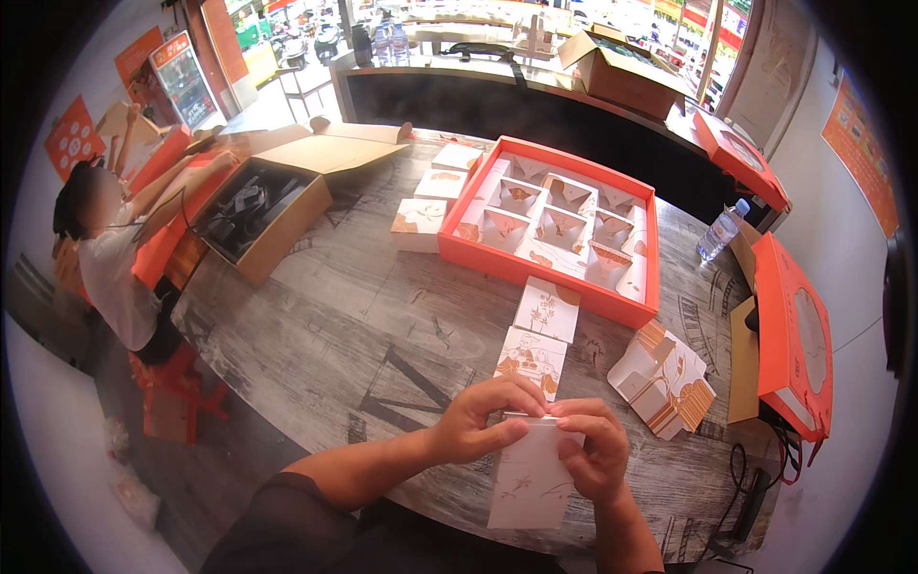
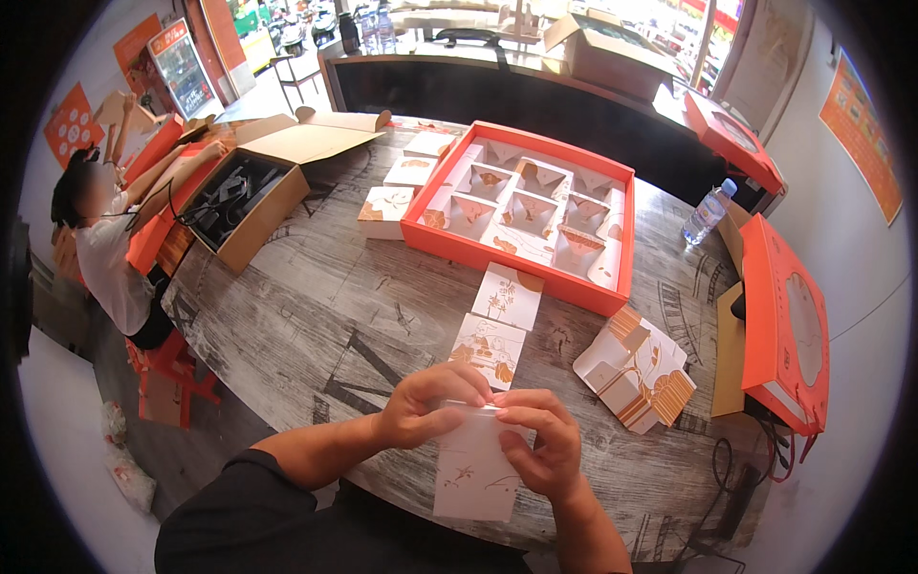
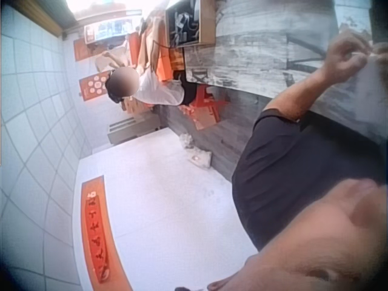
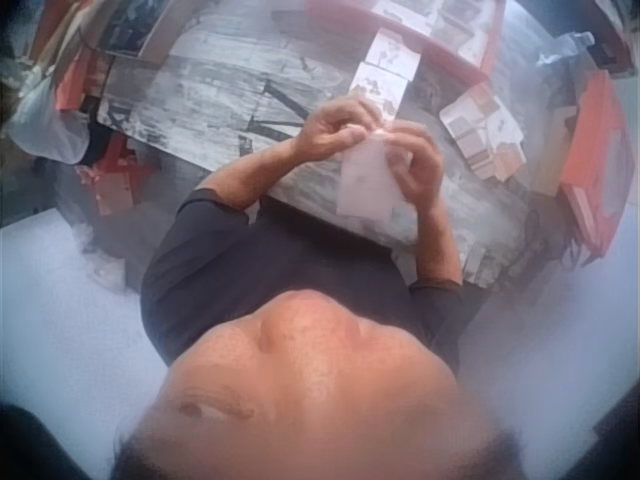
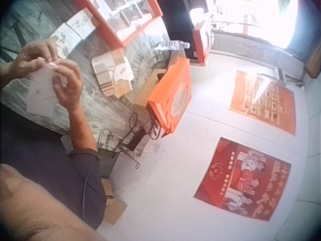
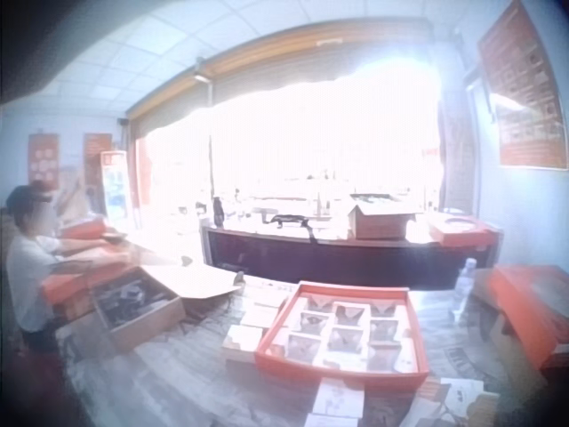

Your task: The person assembles cardboard boxes by hand, folding and tucking the flaps one by one, then places the finished boxes into a larger tray.

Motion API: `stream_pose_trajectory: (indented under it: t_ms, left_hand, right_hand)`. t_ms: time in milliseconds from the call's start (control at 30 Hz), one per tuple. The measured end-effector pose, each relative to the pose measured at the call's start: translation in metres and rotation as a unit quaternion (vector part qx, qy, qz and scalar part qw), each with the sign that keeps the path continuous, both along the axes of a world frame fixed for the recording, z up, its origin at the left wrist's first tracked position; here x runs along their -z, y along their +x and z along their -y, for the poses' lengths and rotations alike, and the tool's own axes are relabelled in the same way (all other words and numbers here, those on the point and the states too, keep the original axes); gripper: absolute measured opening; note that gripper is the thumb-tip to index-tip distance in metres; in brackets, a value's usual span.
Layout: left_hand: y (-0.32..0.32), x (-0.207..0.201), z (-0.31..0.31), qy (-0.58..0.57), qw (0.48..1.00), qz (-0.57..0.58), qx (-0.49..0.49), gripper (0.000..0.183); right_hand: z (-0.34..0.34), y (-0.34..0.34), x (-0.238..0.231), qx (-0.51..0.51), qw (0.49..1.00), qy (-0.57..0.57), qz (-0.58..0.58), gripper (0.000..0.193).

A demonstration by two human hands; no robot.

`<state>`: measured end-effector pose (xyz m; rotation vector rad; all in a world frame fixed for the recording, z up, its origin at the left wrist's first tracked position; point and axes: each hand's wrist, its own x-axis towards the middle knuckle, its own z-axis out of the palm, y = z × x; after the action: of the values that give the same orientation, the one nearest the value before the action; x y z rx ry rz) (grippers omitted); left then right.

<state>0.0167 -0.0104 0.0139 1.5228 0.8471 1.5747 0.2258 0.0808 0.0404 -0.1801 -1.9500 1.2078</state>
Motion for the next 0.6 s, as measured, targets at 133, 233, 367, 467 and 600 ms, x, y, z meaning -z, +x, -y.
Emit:
stream_pose_trajectory:
  t_ms: [133,233,367,467,600]
  left_hand:
    - [-0.001,-0.006,0.001,0.058,0.995,-0.071,-0.041,0.048]
    - [-0.002,-0.011,-0.003,0.122,0.984,-0.122,-0.045,0.069]
    - [0.0,-0.017,-0.003,0.129,0.976,-0.173,-0.029,0.093]
    - [0.002,-0.014,-0.003,0.126,0.97,-0.201,-0.049,0.105]
    - [0.002,-0.011,-0.004,0.115,0.967,-0.217,-0.069,0.106]
  right_hand:
    - [0.003,0.005,0.003,0.016,0.987,-0.158,-0.014,0.024]
    - [0.004,0.01,-0.003,0.049,0.961,-0.273,-0.009,0.023]
    - [-0.001,0.009,-0.004,0.056,0.947,-0.314,-0.024,0.024]
    - [-0.001,0.009,-0.004,0.048,0.928,-0.369,-0.011,0.025]
    - [-0.002,0.012,0.001,0.05,0.916,-0.398,0.017,0.028]
